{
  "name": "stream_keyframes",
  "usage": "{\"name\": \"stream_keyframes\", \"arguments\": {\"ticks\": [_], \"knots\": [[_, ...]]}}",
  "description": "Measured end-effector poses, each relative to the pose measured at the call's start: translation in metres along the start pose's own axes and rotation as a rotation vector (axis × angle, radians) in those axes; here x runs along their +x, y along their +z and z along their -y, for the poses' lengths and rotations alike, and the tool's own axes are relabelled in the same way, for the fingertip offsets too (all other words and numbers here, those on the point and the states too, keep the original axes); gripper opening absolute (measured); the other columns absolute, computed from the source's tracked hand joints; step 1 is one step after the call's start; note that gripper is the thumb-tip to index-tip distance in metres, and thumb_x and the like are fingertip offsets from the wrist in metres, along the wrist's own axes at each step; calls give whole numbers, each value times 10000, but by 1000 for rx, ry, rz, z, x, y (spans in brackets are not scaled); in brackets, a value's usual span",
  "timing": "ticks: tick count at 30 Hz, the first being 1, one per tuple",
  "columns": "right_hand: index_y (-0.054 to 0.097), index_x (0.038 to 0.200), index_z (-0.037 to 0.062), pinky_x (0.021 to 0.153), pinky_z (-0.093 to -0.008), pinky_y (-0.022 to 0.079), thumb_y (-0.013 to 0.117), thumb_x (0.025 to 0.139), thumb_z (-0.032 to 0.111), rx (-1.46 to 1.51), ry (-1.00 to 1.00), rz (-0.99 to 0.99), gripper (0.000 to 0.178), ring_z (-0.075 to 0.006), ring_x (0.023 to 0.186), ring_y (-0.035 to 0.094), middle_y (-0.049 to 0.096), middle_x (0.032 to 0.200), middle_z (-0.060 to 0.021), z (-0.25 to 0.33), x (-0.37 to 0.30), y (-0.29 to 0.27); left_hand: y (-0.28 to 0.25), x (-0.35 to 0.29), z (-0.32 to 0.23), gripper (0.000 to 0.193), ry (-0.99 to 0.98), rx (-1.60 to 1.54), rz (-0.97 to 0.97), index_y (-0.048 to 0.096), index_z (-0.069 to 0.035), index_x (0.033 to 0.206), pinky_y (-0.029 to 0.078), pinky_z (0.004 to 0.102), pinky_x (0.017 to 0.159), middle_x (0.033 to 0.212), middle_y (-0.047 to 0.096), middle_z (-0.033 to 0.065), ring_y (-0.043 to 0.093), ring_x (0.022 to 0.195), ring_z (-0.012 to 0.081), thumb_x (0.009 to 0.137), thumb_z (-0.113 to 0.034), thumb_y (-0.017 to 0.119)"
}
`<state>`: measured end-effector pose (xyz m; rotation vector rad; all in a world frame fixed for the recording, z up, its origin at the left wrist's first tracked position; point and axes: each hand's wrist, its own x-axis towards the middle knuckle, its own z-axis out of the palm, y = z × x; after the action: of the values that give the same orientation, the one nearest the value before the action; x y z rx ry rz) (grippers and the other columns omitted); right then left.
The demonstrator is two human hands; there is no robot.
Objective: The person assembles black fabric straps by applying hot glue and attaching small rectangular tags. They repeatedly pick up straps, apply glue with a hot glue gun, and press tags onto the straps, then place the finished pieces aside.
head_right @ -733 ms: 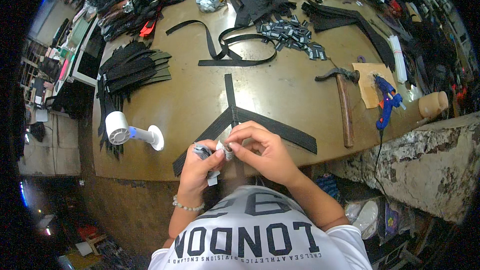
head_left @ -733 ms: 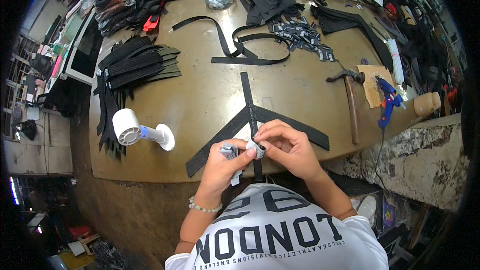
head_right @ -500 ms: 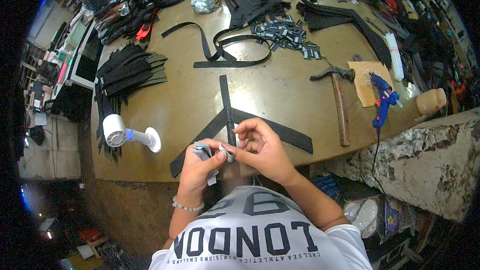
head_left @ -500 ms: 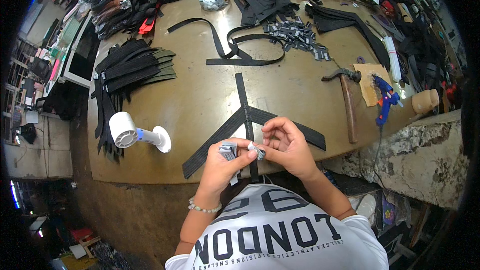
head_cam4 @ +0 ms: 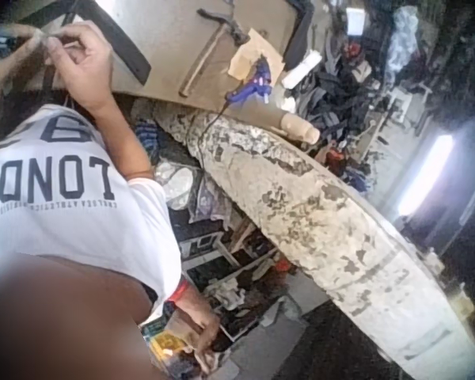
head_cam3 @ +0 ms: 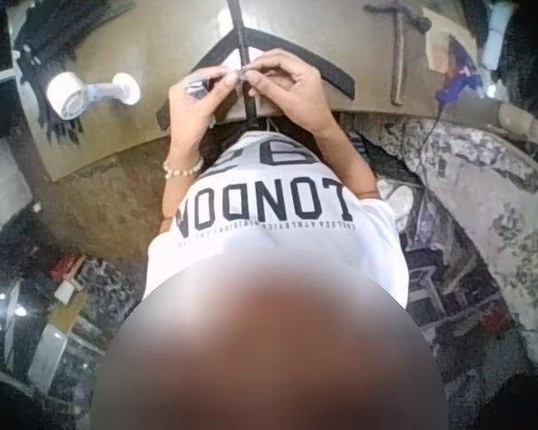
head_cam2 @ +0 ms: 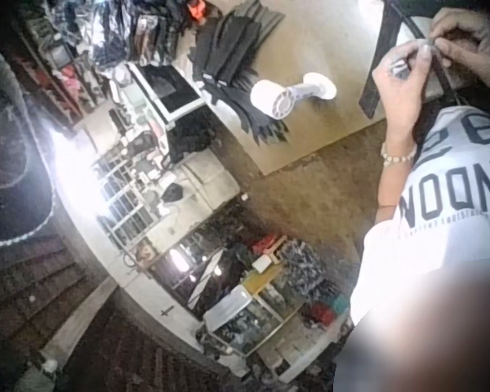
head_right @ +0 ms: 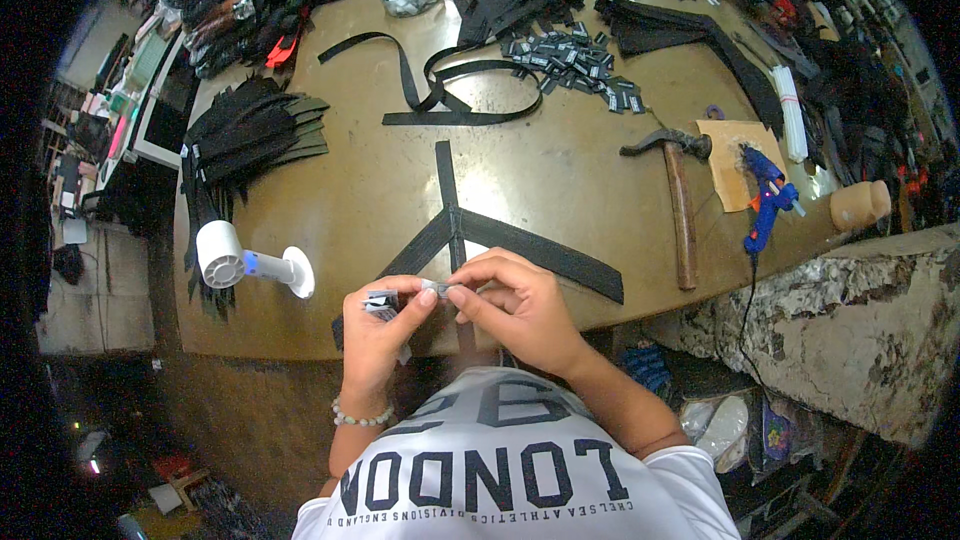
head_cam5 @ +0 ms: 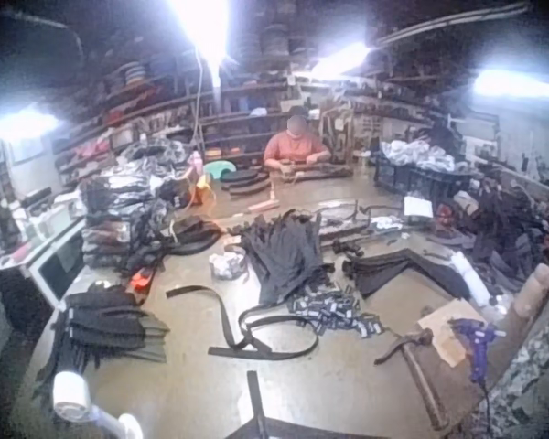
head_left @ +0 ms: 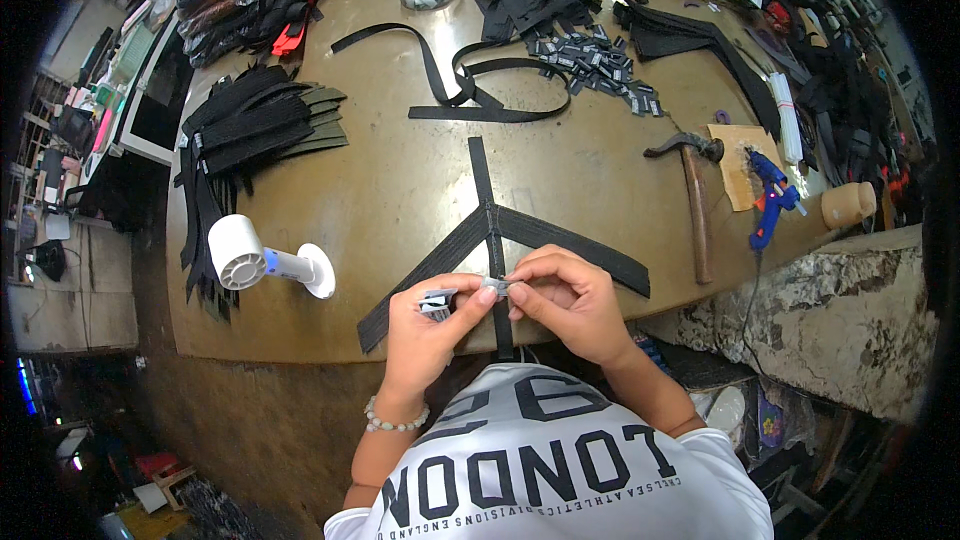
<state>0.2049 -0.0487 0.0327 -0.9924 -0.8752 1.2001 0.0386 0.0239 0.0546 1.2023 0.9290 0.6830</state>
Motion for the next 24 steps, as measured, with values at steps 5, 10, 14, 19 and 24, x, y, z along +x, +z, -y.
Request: {"name": "stream_keyframes", "arguments": {"ticks": [5,10,14,19,24], "knots": [[638,1048,-78,776,-256,569,633,931,-20,-38,12,-28,131,-146,878,639,578,1062,-111,1,1,0,6,-1,2,132,66,49,-19,733,27,971,391,167,576,787,661,-16,506,668,10,878,-66,747],[650,1058,-83,770,-258,585,653,927,5,29,57,-35,158,-143,915,638,596,1065,-106,-2,4,-3,4,3,3,127,88,122,-49,739,15,969,405,172,586,806,677,-2,523,678,15,877,-72,748],[658,1048,-89,764,-265,597,662,924,15,37,111,-40,161,-147,952,640,605,1083,-108,-5,9,-5,2,8,4,126,108,165,-61,740,9,967,439,194,616,828,695,13,554,699,37,882,-84,743],[674,1010,-65,687,-236,552,679,917,27,-42,156,-114,131,-121,806,653,646,984,-102,-3,17,-4,2,19,2,130,105,263,-64,719,23,957,487,260,651,858,714,78,609,717,104,887,-86,730],[690,882,-20,565,-229,489,752,870,125,-613,25,-192,158,-66,606,600,664,747,-65,-1,37,-11,10,37,2,109,344,691,-105,654,16,904,491,359,638,809,635,171,635,712,330,862,-65,712]]}}
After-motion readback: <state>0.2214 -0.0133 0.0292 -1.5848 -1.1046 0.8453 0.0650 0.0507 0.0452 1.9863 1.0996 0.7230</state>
